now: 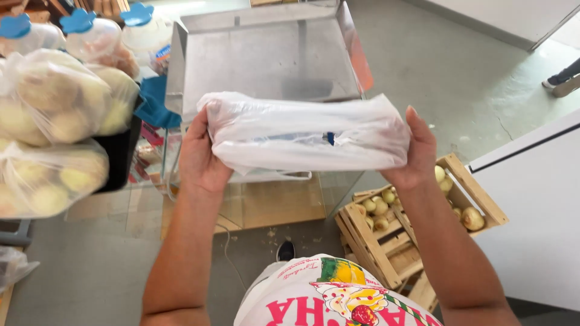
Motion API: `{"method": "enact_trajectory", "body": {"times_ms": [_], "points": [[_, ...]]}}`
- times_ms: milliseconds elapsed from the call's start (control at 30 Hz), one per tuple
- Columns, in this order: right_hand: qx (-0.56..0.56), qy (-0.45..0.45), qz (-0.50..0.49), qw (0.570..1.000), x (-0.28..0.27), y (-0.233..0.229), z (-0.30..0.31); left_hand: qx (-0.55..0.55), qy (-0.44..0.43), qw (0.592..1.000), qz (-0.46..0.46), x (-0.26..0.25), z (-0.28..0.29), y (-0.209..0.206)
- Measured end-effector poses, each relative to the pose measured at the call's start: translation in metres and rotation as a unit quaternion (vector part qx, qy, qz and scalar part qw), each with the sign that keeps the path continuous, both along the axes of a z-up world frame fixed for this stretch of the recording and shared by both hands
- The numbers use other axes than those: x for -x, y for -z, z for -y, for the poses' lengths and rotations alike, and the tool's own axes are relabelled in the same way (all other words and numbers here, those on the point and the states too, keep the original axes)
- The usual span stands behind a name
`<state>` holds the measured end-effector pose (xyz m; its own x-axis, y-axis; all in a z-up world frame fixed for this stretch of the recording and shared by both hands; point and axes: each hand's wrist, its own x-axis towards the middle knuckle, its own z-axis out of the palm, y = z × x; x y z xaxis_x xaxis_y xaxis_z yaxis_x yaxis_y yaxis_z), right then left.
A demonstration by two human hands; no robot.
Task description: The person selects onions from a wooden crate and places them into a plastic bag on a digital scale. They repeatedly add or remove onions to adjust the weight, then tie the bag and move it to a stack of other filled bags.
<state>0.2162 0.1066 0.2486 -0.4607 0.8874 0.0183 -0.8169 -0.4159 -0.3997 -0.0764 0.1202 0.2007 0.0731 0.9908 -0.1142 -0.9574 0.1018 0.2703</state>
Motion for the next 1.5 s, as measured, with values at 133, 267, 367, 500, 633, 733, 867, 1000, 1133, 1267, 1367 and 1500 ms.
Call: {"method": "enact_trajectory", "body": {"times_ms": [133, 267, 367, 500, 633, 733, 867, 1000, 1133, 1267, 1367, 1500], "points": [[0.015, 0.079, 0.071, 0.994, 0.033, -0.007, -0.068, -0.065, -0.006, 0.962, -0.267, 0.042, -0.035, -0.034], [-0.08, 0.077, 0.077, 0.991, 0.058, 0.01, -0.127, -0.383, -0.216, 0.587, -0.68, 0.03, -0.06, -0.071], [-0.083, 0.125, 0.128, 0.98, 0.076, 0.008, -0.141, -0.509, 0.007, 0.515, -0.69, 0.005, -0.114, -0.07], [0.011, 0.118, 0.206, 0.971, 0.058, 0.019, -0.172, -0.359, 0.215, 0.229, -0.879, -0.008, -0.172, -0.047], [-0.012, 0.157, 0.44, 0.884, 0.022, 0.011, -0.206, -0.338, 0.156, -0.054, -0.926, 0.008, -0.183, -0.052], [-0.105, 0.17, 0.619, 0.76, 0.016, -0.003, -0.212, -0.29, 0.304, -0.096, -0.903, 0.011, -0.179, -0.073], [-0.536, 0.217, 0.765, 0.286, 0.075, -0.035, -0.183, -0.307, 0.328, -0.014, -0.893, 0.016, -0.183, -0.081], [-0.685, -0.111, 0.718, 0.058, 0.117, -0.018, -0.208, -0.342, 0.319, -0.036, -0.883, 0.025, -0.191, -0.072], [-0.542, -0.304, 0.779, -0.086, 0.112, -0.049, -0.203, -0.379, 0.288, -0.158, -0.865, 0.05, -0.203, -0.056], [-0.528, -0.329, 0.765, -0.163, 0.097, -0.051, -0.212, -0.362, 0.332, -0.151, -0.858, 0.055, -0.201, -0.069], [-0.545, -0.315, 0.756, -0.18, 0.087, -0.046, -0.221, -0.361, 0.323, -0.102, -0.869, 0.051, -0.198, -0.069], [-0.651, -0.223, 0.713, -0.132, 0.065, -0.031, -0.231, -0.389, 0.265, 0.025, -0.882, 0.051, -0.198, -0.064]]}}
